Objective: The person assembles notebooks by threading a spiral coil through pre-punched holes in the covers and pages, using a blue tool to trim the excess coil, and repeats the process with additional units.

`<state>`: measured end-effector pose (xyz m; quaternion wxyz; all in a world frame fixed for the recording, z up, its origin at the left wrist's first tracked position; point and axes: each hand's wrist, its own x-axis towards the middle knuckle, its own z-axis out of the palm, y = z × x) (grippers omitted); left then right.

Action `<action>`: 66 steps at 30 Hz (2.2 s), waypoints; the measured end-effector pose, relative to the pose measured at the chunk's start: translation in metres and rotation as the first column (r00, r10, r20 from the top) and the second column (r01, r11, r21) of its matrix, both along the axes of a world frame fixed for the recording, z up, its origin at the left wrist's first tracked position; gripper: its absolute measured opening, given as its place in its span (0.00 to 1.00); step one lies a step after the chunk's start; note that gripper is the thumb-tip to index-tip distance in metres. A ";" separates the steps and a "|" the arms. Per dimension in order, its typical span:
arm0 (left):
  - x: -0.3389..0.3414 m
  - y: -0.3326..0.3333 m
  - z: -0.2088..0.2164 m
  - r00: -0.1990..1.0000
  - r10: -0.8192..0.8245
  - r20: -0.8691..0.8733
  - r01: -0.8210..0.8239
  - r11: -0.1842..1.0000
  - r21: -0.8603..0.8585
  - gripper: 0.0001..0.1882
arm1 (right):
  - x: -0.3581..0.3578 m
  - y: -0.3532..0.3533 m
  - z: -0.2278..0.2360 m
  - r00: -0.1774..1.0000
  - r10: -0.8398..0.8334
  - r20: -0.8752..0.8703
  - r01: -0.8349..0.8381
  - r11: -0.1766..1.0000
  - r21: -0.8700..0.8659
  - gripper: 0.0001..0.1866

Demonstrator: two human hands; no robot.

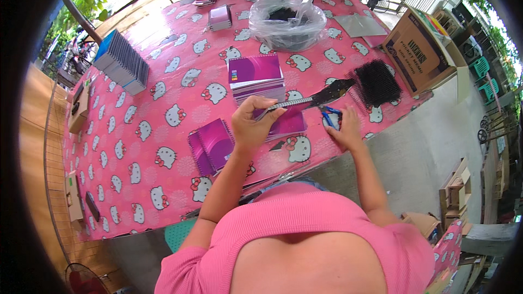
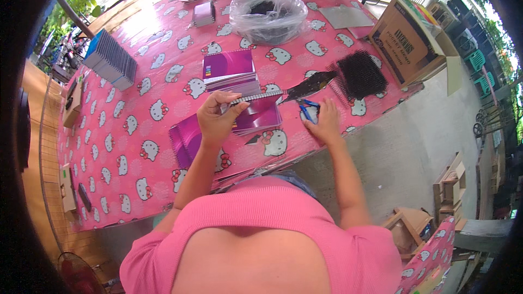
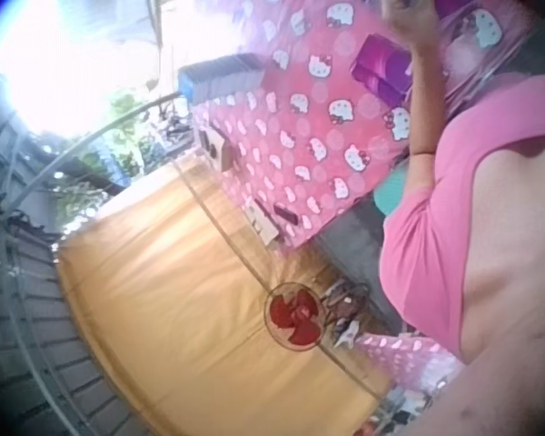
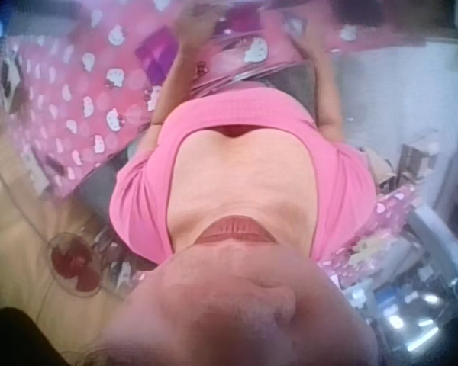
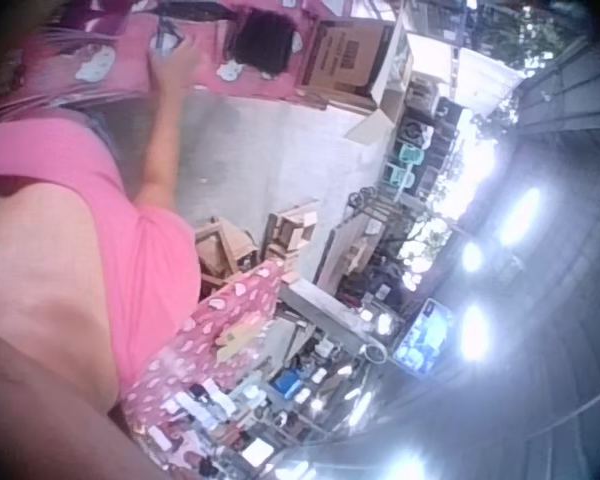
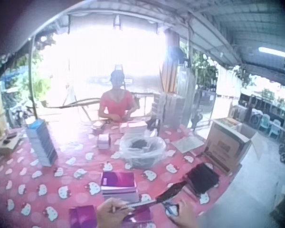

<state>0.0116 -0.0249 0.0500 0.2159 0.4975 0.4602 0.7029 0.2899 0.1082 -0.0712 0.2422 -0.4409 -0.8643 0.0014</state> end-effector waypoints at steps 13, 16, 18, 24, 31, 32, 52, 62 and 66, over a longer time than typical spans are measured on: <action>0.006 -0.021 0.019 0.950 0.264 -0.165 -0.259 0.964 0.054 0.10 | -0.063 -0.071 0.148 0.854 0.098 -0.512 -0.344 0.843 -0.414 0.20; 0.014 -0.016 0.024 0.947 0.277 -0.160 -0.266 0.960 0.086 0.10 | -0.078 -0.095 0.186 0.838 0.277 -0.471 -0.444 0.847 -0.291 0.22; 0.017 -0.015 0.028 0.944 0.268 -0.191 -0.254 0.962 0.097 0.10 | -0.079 -0.096 0.192 0.823 0.356 -0.443 -0.487 0.844 -0.224 0.23; 0.018 -0.020 0.039 0.928 0.281 -0.245 -0.253 0.957 0.140 0.09 | -0.083 -0.098 0.190 0.851 0.388 -0.354 -0.440 0.894 -0.078 0.25; 0.019 -0.023 0.041 0.882 0.322 -0.344 -0.255 0.940 0.227 0.08 | -0.071 -0.077 0.180 0.725 -0.108 -0.681 -0.689 -0.150 -0.710 0.22; 0.020 -0.023 0.040 0.878 0.325 -0.351 -0.245 0.935 0.255 0.08 | -0.069 -0.074 0.176 0.683 -0.289 -0.671 -0.708 -0.489 -0.510 0.22; 0.058 -0.026 0.047 0.859 0.058 -0.509 -0.047 0.998 0.033 0.28 | -0.085 -0.077 0.150 0.449 -0.385 -0.806 -0.640 0.491 -0.591 0.23; 0.006 -0.018 0.070 0.956 -0.290 0.047 0.288 0.895 -0.341 0.24 | -0.081 -0.104 0.184 0.580 -0.007 -0.815 -0.725 0.451 -0.520 0.22; 0.000 -0.022 0.080 0.917 -0.318 0.240 0.383 0.869 -0.314 0.24 | -0.078 -0.073 0.187 0.777 0.479 -0.409 -0.544 0.837 -0.055 0.30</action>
